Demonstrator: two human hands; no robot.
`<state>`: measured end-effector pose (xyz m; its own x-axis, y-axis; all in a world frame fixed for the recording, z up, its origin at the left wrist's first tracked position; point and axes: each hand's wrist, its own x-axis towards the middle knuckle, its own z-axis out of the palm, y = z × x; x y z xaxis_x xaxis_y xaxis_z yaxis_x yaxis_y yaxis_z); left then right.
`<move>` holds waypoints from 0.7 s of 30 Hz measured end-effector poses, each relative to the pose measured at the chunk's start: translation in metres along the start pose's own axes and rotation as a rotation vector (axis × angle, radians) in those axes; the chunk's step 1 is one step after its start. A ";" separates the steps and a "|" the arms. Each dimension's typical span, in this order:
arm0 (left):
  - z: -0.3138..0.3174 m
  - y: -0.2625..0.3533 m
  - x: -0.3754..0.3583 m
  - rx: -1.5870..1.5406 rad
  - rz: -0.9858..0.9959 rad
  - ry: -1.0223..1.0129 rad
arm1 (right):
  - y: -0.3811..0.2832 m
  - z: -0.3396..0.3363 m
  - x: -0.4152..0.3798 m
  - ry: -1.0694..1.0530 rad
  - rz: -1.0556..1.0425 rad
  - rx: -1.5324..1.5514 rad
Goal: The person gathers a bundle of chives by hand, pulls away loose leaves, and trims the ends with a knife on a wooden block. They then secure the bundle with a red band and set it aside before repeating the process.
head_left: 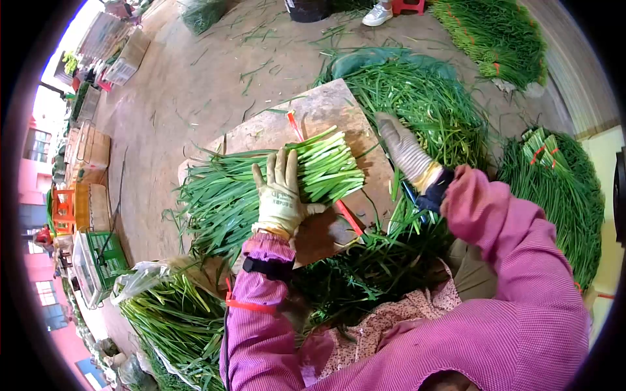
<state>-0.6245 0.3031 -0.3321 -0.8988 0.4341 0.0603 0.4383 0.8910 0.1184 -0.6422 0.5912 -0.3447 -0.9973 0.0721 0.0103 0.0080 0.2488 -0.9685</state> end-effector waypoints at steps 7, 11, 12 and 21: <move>0.012 0.012 -0.010 0.070 -0.040 -0.086 | -0.001 0.091 -0.012 0.054 0.112 -0.003; 0.025 0.004 -0.008 0.095 -0.005 0.031 | -0.016 0.064 0.003 0.066 -0.447 -0.766; 0.027 0.002 -0.008 0.130 0.001 0.031 | -0.013 0.064 0.007 0.011 -0.504 -0.808; 0.032 -0.006 -0.001 0.078 -0.004 0.040 | -0.034 0.051 0.021 -0.151 -0.524 -1.203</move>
<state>-0.6266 0.3011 -0.3642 -0.8991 0.4262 0.1000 0.4318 0.9010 0.0416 -0.6673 0.5352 -0.3245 -0.8996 -0.3826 0.2104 -0.3977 0.9169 -0.0333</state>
